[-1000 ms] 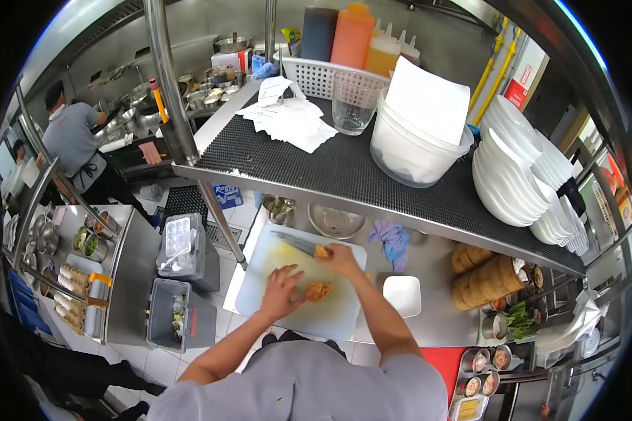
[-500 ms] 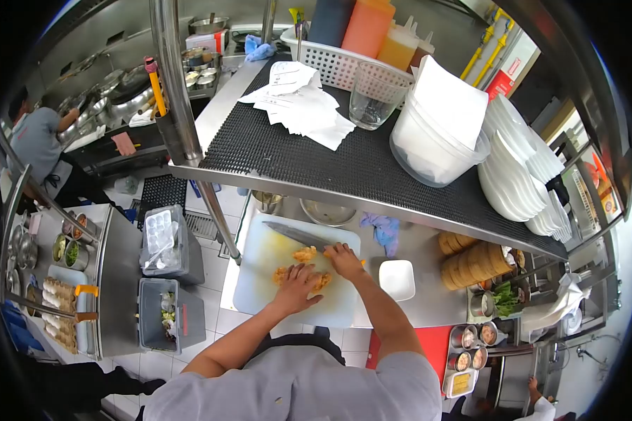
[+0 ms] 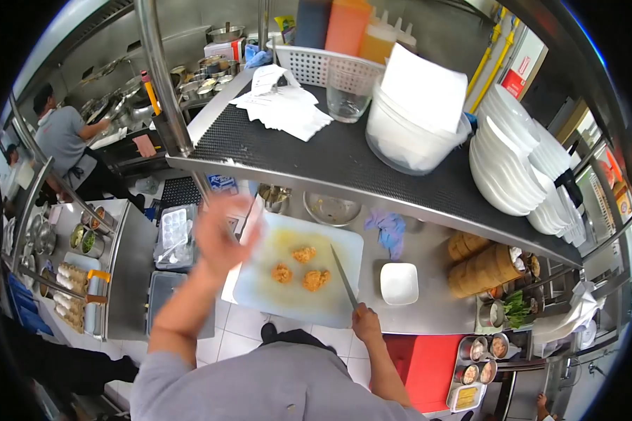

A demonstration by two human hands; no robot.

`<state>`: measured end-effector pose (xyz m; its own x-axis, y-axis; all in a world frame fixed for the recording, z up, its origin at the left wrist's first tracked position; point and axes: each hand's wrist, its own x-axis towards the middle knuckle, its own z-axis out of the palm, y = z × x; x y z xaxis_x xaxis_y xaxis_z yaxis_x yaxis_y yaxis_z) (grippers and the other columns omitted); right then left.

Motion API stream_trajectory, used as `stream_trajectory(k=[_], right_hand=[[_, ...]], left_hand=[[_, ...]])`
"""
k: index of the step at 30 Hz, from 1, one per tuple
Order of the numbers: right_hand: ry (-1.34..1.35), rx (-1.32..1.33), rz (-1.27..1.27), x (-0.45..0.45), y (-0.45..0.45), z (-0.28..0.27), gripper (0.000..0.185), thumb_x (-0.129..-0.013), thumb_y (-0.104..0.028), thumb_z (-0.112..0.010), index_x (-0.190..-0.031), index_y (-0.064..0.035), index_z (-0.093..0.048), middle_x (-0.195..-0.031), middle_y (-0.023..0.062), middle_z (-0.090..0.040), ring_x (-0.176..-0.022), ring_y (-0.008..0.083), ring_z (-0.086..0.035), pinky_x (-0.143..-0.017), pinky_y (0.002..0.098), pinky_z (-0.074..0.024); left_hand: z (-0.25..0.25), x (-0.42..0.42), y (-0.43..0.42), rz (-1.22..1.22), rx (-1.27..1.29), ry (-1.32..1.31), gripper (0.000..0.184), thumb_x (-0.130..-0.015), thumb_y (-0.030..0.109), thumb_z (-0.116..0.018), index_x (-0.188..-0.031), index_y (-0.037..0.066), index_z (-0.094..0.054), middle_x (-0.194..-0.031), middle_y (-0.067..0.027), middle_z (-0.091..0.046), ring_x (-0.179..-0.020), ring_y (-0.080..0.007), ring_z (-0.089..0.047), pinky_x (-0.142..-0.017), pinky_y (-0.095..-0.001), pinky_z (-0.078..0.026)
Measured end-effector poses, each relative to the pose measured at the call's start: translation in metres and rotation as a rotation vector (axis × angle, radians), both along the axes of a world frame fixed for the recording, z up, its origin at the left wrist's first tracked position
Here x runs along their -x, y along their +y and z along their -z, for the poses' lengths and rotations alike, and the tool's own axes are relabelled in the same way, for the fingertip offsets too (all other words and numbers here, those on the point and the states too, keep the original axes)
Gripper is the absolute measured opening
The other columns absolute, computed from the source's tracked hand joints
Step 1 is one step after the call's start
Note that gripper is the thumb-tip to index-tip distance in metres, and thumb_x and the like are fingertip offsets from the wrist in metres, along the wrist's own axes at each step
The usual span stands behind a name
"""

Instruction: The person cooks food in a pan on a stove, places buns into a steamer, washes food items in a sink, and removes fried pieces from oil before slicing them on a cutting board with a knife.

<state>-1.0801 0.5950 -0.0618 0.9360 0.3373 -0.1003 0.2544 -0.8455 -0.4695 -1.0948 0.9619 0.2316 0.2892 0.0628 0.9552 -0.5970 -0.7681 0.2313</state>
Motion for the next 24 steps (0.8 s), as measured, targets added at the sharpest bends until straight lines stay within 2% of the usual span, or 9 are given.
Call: stream_trajectory(k=[2, 3, 5, 6, 9, 11, 13, 20, 24], right_hand=[[-0.031, -0.07, 0.098, 0.006, 0.007, 0.004, 0.017, -0.087, -0.015, -0.06, -0.098, -0.0032, -0.052, -0.082, 0.0279, -0.061, -0.078, 0.0485, -0.06, -0.069, 0.0552, -0.0488], [-0.04, -0.077, 0.117, 0.007, 0.01, 0.006, 0.019, -0.087, -0.015, -0.06, -0.1, -0.003, -0.053, -0.083, 0.028, -0.061, -0.077, 0.0475, -0.061, -0.069, 0.0548, -0.049], [-0.048, -0.108, 0.11, 0.007, 0.014, 0.009, 0.02, -0.087, -0.015, -0.061, -0.102, -0.003, -0.054, -0.083, 0.0276, -0.062, -0.077, 0.0473, -0.061, -0.069, 0.0544, -0.0493], [-0.068, -0.124, 0.112, 0.006, 0.013, 0.01, 0.022, -0.087, -0.015, -0.061, -0.104, -0.0031, -0.055, -0.083, 0.0272, -0.062, -0.078, 0.047, -0.062, -0.07, 0.0539, -0.0496], [-0.084, -0.151, 0.107, 0.001, 0.012, 0.009, 0.026, -0.086, -0.016, -0.062, -0.109, -0.0036, -0.056, -0.085, 0.0271, -0.063, -0.08, 0.0468, -0.062, -0.071, 0.0531, -0.0503], [-0.043, -0.18, 0.109, -0.001, 0.011, 0.008, 0.027, -0.086, -0.016, -0.062, -0.109, -0.0036, -0.057, -0.086, 0.0273, -0.063, -0.081, 0.0469, -0.062, -0.072, 0.0527, -0.0506], [-0.001, -0.194, 0.114, -0.003, 0.007, 0.006, 0.022, -0.087, -0.017, -0.061, -0.103, -0.0043, -0.055, -0.088, 0.0281, -0.062, -0.083, 0.0476, -0.062, -0.074, 0.0547, -0.0498], [0.01, -0.2, 0.062, -0.015, 0.004, 0.012, 0.025, -0.086, -0.017, -0.062, -0.106, -0.0043, -0.056, -0.089, 0.0284, -0.062, -0.083, 0.0477, -0.062, -0.074, 0.0541, -0.0504], [-0.005, -0.17, 0.068, -0.018, 0.007, 0.017, 0.024, -0.086, -0.018, -0.062, -0.106, -0.0047, -0.055, -0.089, 0.0281, -0.063, -0.082, 0.0476, -0.062, -0.073, 0.0545, -0.0504]], left_hand=[[-0.079, -0.024, 0.007, -0.136, 0.034, 0.032, 0.031, -0.075, 0.013, -0.078, -0.102, 0.003, -0.065, -0.089, -0.009, -0.066, -0.076, -0.0224, -0.064, -0.067, -0.031, -0.051], [-0.107, -0.041, 0.015, -0.201, -0.073, 0.097, 0.037, -0.078, 0.012, -0.077, -0.11, 0.002, -0.063, -0.102, -0.0131, -0.067, -0.088, -0.0252, -0.065, -0.083, -0.0345, -0.051], [-0.131, -0.085, 0.046, -0.323, -0.338, 0.184, 0.039, -0.079, 0.018, -0.076, -0.113, 0.005, -0.063, -0.114, -0.013, -0.064, -0.099, -0.0319, -0.063, -0.087, -0.038, -0.05], [-0.135, -0.098, 0.057, -0.335, -0.407, 0.273, 0.041, -0.08, 0.02, -0.075, -0.116, 0.006, -0.062, -0.121, -0.0125, -0.061, -0.106, -0.0355, -0.06, -0.089, -0.041, -0.049], [-0.139, -0.109, 0.068, -0.429, -0.515, 0.355, 0.043, -0.08, 0.019, -0.074, -0.118, 0.006, -0.061, -0.12, -0.0135, -0.062, -0.105, -0.034, -0.061, -0.09, -0.0407, -0.049], [-0.143, -0.11, 0.067, -0.345, -0.519, 0.472, 0.043, -0.08, 0.017, -0.073, -0.12, 0.006, -0.061, -0.118, -0.0136, -0.063, -0.104, -0.0335, -0.062, -0.089, -0.0403, -0.049], [-0.145, -0.109, 0.066, -0.312, -0.528, 0.486, 0.04, -0.081, 0.016, -0.072, -0.119, 0.006, -0.062, -0.116, -0.0138, -0.065, -0.103, -0.0333, -0.063, -0.088, -0.0401, -0.05], [-0.152, -0.105, 0.064, -0.275, -0.498, 0.519, 0.023, -0.088, 0.011, -0.063, -0.109, 0.002, -0.068, -0.107, -0.0155, -0.069, -0.097, -0.0329, -0.066, -0.083, -0.0387, -0.052], [-0.15, -0.106, 0.066, -0.258, -0.467, 0.427, 0.021, -0.09, 0.01, -0.06, -0.108, 0.003, -0.068, -0.108, -0.0155, -0.068, -0.096, -0.0335, -0.066, -0.081, -0.0379, -0.052]])
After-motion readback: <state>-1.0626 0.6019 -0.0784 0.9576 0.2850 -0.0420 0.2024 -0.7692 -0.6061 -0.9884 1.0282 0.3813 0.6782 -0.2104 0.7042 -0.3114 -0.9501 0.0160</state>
